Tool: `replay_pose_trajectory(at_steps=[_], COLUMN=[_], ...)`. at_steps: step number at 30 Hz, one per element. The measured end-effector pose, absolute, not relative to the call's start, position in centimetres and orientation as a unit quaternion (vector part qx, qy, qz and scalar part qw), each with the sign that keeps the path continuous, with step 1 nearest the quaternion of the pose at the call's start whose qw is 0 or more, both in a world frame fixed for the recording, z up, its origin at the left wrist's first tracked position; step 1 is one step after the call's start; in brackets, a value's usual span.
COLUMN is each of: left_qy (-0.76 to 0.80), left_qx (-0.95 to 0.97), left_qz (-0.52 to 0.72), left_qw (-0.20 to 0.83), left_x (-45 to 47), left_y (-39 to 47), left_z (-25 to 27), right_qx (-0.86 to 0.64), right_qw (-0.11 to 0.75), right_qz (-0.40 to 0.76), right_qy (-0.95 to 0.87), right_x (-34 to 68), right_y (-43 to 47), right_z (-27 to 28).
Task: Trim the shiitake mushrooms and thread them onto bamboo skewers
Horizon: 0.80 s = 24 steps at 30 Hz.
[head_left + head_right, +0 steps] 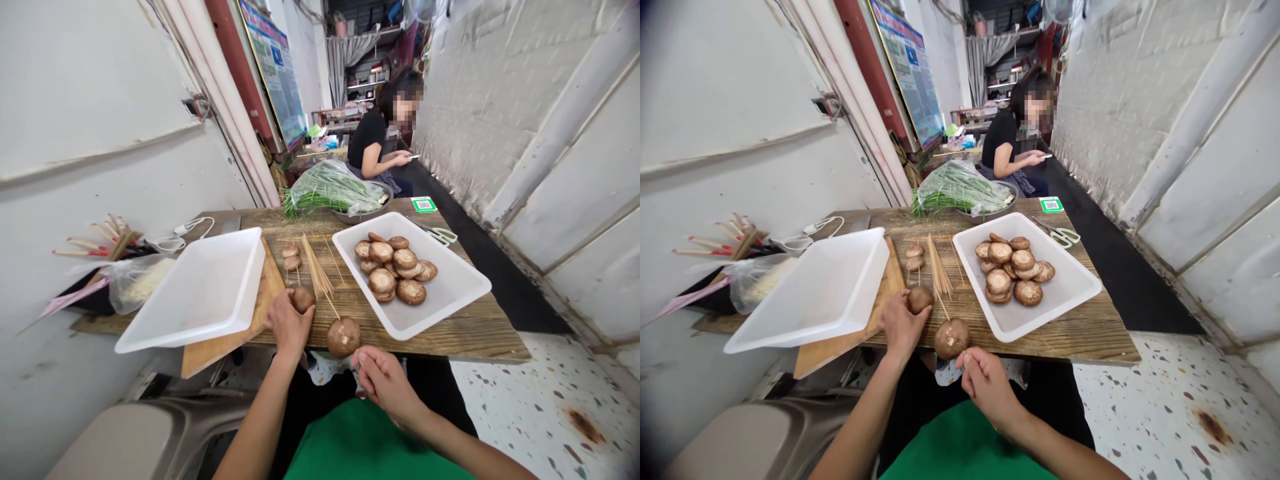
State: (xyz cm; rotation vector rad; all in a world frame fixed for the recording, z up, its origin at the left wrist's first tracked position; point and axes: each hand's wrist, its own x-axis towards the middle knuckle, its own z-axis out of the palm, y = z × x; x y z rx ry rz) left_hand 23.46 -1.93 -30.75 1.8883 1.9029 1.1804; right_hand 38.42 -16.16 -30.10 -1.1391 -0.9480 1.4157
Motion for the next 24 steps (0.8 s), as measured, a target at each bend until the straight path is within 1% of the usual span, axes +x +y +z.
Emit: replay_pose_trajectory(at_steps=[2, 4, 6, 7, 9, 11, 16, 24], left_qy=[0.602, 0.537, 0.450, 0.406, 0.345, 0.324, 0.336, 0.324], left_qx=[0.603, 0.509, 0.392, 0.344, 0.273, 0.221, 0.139, 0.138], left_qz=[0.466, 0.521, 0.528, 0.516, 0.491, 0.489, 0.513, 0.510], left_qw=[0.237, 0.425, 0.604, 0.671, 0.752, 0.779, 0.778, 0.785], left_x=[23.7, 23.6, 23.1, 22.9, 22.4, 22.1, 21.7, 21.0], left_y=[-2.2, -2.4, -2.2, -2.2, -1.9, -1.7, -1.1, -1.0], left_z=[-30.5, -29.9, -28.9, -28.3, -27.2, -26.5, -25.7, -25.2], right_qx=[-0.474, -0.471, -0.464, -0.460, -0.453, -0.452, -0.450, -0.460], right_qw=[0.520, 0.513, 0.494, 0.482, 0.464, 0.457, 0.445, 0.446], right_qz=[0.585, 0.581, 0.583, 0.587, 0.591, 0.589, 0.597, 0.595], right_qy=[-0.404, -0.422, -0.448, -0.460, -0.479, -0.490, -0.493, -0.485], right_x=[38.6, 38.7, 38.9, 39.0, 39.0, 39.0, 38.9, 38.8], right_y=[-16.4, -16.8, -17.3, -17.6, -18.1, -18.5, -18.8, -18.8], right_z=[-30.0, -29.6, -29.1, -28.8, -28.3, -28.2, -28.7, -29.0])
